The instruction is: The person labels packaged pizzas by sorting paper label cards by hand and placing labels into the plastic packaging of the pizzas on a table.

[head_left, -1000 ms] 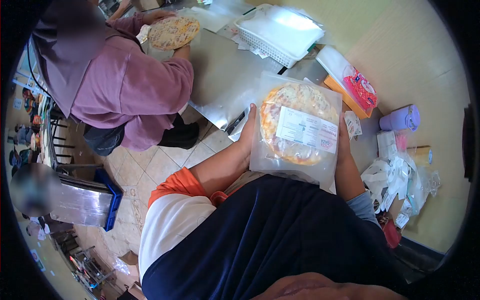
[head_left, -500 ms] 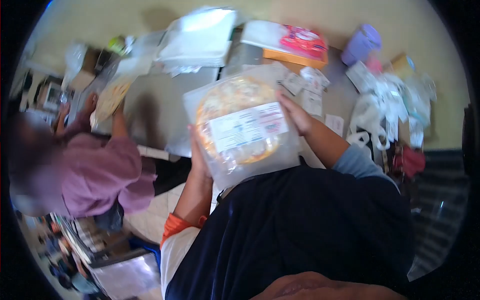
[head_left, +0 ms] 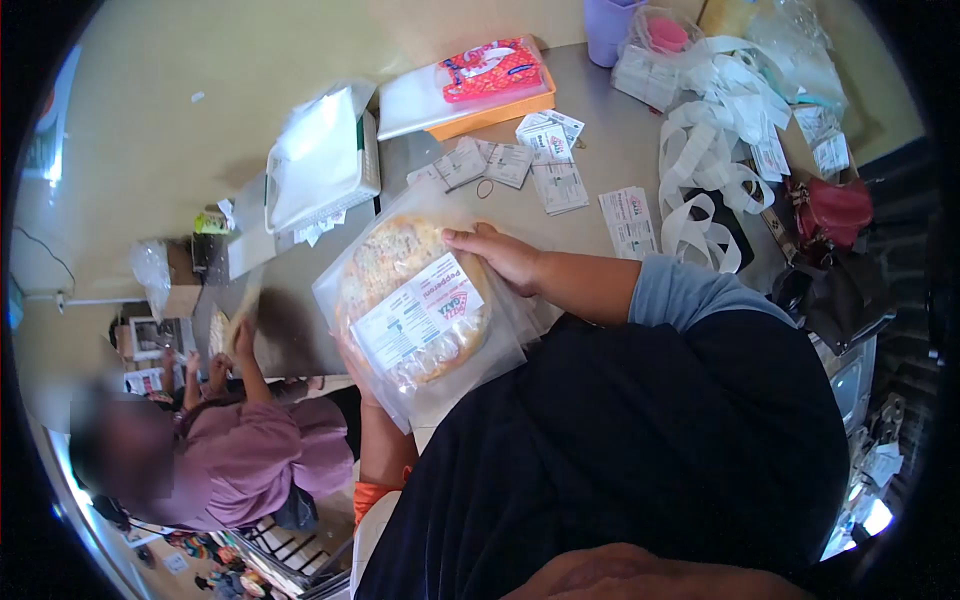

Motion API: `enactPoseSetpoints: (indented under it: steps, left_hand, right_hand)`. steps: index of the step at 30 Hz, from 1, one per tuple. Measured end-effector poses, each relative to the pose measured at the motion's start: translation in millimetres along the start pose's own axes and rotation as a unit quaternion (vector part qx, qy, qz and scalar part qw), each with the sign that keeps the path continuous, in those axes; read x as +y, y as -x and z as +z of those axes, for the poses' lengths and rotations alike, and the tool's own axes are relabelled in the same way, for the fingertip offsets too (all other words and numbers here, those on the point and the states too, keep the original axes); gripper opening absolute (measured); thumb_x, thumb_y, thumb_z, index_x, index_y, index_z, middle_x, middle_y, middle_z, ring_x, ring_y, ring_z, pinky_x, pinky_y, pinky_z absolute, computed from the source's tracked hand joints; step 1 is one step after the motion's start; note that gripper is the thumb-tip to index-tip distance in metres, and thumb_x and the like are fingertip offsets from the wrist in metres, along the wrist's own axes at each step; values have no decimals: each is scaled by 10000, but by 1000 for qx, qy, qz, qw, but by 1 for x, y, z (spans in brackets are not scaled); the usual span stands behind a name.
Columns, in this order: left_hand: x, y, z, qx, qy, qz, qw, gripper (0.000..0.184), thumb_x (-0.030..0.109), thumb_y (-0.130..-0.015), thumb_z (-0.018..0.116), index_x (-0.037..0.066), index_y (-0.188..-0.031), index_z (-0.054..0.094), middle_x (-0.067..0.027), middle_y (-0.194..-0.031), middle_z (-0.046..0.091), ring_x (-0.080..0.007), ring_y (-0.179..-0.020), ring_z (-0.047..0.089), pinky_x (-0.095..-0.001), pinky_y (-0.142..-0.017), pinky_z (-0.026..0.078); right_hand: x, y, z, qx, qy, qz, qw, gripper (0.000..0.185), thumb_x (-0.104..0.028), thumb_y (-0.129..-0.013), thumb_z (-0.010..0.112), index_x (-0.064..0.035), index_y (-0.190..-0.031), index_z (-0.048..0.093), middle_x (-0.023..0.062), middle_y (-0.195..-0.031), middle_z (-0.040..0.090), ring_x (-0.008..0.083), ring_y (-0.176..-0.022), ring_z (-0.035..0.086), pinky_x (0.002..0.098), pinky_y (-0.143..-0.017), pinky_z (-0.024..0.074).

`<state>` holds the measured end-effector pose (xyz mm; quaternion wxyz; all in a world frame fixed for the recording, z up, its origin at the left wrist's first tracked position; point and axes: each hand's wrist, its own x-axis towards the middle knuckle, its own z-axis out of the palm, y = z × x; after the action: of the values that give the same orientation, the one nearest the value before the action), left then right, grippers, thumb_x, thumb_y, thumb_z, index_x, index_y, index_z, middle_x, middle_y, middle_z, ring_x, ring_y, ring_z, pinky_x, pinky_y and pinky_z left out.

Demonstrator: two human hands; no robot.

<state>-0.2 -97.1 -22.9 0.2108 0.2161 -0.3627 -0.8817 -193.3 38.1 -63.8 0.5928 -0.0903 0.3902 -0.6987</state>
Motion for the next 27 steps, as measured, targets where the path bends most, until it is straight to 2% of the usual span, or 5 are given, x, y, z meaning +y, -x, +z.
enactPoseSetpoints:
  steps: [7,13,19,22,27]
  left_hand:
    - [6,-30,49,-14,-114,23,993,666,551,-906,296,74,-1370,283,-162,-1350,383,-332,-1212,406,-455,-989,366]
    - [-35,-89,106,-73,-152,-5,986,661,546,-908,293,76,-1372,279,-164,-1353,379,-335,-1213,405,-458,-990,364]
    - [-109,-140,143,-130,-4,-124,984,652,536,-913,271,80,-1379,267,-172,-1359,368,-346,-1221,394,-471,-999,354]
    - [-136,-151,176,-157,73,-142,975,611,447,-915,340,24,-1353,282,-193,-1332,390,-342,-1197,423,-484,-978,382]
    - [-172,-189,209,-209,52,-121,969,666,535,-901,304,54,-1362,281,-181,-1338,390,-348,-1197,421,-481,-985,377]
  right_hand:
    - [-44,35,-21,6,-61,-70,996,903,-511,-744,652,133,-1229,245,233,-1148,468,264,-1042,530,357,-866,456]
    - [-99,59,-80,-34,-134,-119,983,494,-394,-875,519,-26,-1202,480,112,-1091,584,175,-970,582,326,-858,461]
    - [-138,87,-146,59,-74,-144,985,497,-414,-864,526,-44,-1194,501,109,-1100,590,184,-962,593,338,-835,479]
    - [-166,100,-174,76,-58,-122,988,509,-429,-854,539,-41,-1182,510,115,-1092,595,194,-949,600,344,-830,487]
    - [-201,109,-210,101,-43,-112,988,512,-441,-851,546,-27,-1152,525,122,-1075,604,203,-931,609,342,-822,494]
